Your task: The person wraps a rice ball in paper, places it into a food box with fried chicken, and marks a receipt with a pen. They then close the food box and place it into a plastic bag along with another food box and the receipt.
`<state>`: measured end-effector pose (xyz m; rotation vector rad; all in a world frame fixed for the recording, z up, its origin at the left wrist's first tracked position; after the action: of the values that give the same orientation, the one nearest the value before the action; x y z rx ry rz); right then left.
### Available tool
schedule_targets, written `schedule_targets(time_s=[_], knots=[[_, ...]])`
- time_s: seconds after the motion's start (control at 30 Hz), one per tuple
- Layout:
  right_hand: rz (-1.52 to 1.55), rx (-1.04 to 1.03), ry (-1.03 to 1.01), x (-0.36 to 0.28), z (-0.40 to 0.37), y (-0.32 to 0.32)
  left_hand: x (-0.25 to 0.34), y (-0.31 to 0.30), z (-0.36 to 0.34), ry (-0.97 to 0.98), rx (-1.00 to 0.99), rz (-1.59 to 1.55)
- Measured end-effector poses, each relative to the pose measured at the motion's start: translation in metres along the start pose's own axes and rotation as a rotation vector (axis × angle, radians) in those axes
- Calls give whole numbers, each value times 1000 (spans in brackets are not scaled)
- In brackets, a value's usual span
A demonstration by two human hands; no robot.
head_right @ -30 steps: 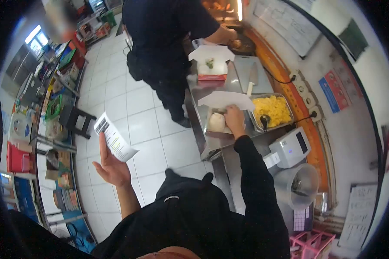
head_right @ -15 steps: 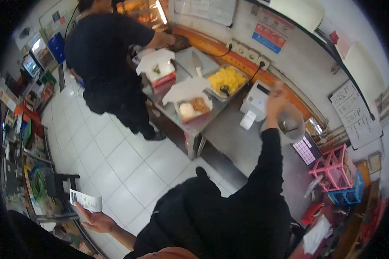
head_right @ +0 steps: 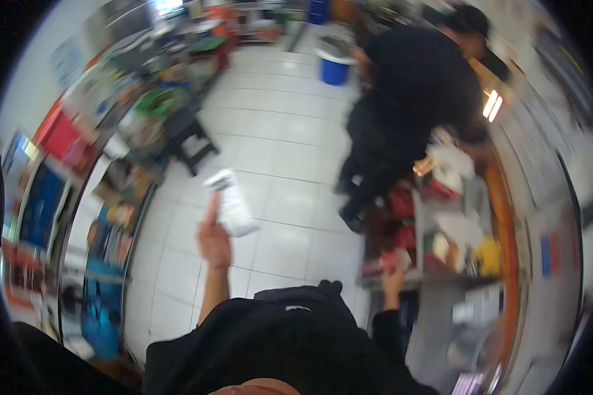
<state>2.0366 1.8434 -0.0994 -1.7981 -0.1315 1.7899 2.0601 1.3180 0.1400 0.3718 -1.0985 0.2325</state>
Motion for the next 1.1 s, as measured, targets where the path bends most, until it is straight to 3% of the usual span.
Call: schedule_targets(time_s=[0.03, 0.07, 0.1, 0.13, 0.17, 0.2, 0.27, 0.33, 0.4, 0.5, 0.53, 0.57, 0.6, 0.67, 0.73, 0.77, 0.8, 0.87, 0.9, 0.97, 1.0, 1.03, 1.1], knots=[[202, -303, 51, -16, -16, 60, -4, -9, 4, 32, -23, 196], [-284, -540, -200, -57, -35, 94, -4, -7, 5, 5, -4, -15], [-44, -879, 126, -45, -45, 129, -5, -5, 6, -18, 20, -227], [-28, -1052, 113, -76, -63, 149, 1, -4, 9, -41, 44, -447], [-19, -1241, 168, -90, -69, 168, 2, -12, 14, -53, 20, -430], [9, -1428, 223, -77, -54, 150, 3, 23, 6, -63, -22, -395], [-42, -1483, 174, -79, -40, 165, -12, 19, 8, -73, -74, -309], [-78, -1532, 122, -83, -18, 202, -13, 4, 23, -125, -45, -147], [-110, -1551, 95, -98, 11, 247, -7, -26, 62, -58, 53, -197], [-457, -1479, -287, -53, 72, 314, -3, -67, 113, -41, 147, -166], [-555, -1472, -299, -61, 92, 336, -12, -83, 132, -51, 184, -138], [-586, -1483, -40, -86, 106, 353, -20, -96, 150, -58, 225, -111], [-421, -1493, 321, -61, 133, 387, -31, -110, 166, -105, 242, -47], [-234, -1589, 210, -118, 159, 439, -50, -147, 204, -179, 291, 96], [-243, -1401, 445, -164, 174, 507, -77, -179, 231, -165, 442, 140], [-327, -1393, 282, -192, 182, 546, -82, -199, 244, -184, 515, 168], [-164, -1514, 279, -212, 192, 590, -75, -218, 256, -185, 551, 155], [-143, -1622, -45, -277, 187, 677, -61, -245, 259, -214, 630, 106], [-86, -1656, -71, -323, 178, 716, -62, -263, 263, -201, 718, 99], [-212, -1612, -405, -405, 143, 793, -53, -289, 258, -196, 897, 99], [-111, -1650, -581, -415, 129, 856, -50, -306, 259, -186, 983, 99], [-31, -1742, -384, -478, 103, 866, -55, -326, 252, -211, 1051, 148], [136, -1878, -330, -545, 54, 917, -71, -364, 237, -212, 1208, 201]])
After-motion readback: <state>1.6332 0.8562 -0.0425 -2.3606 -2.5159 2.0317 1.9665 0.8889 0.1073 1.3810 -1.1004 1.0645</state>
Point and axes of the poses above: each hand's wrist, its own z-axis towards the middle knuckle, its own y-axis out of the palm, x = y × z, the point moved 1 cm from there along z, towards the middle knuckle, and after that the axes turned 4 degrees about z, right-handed, at the moved point
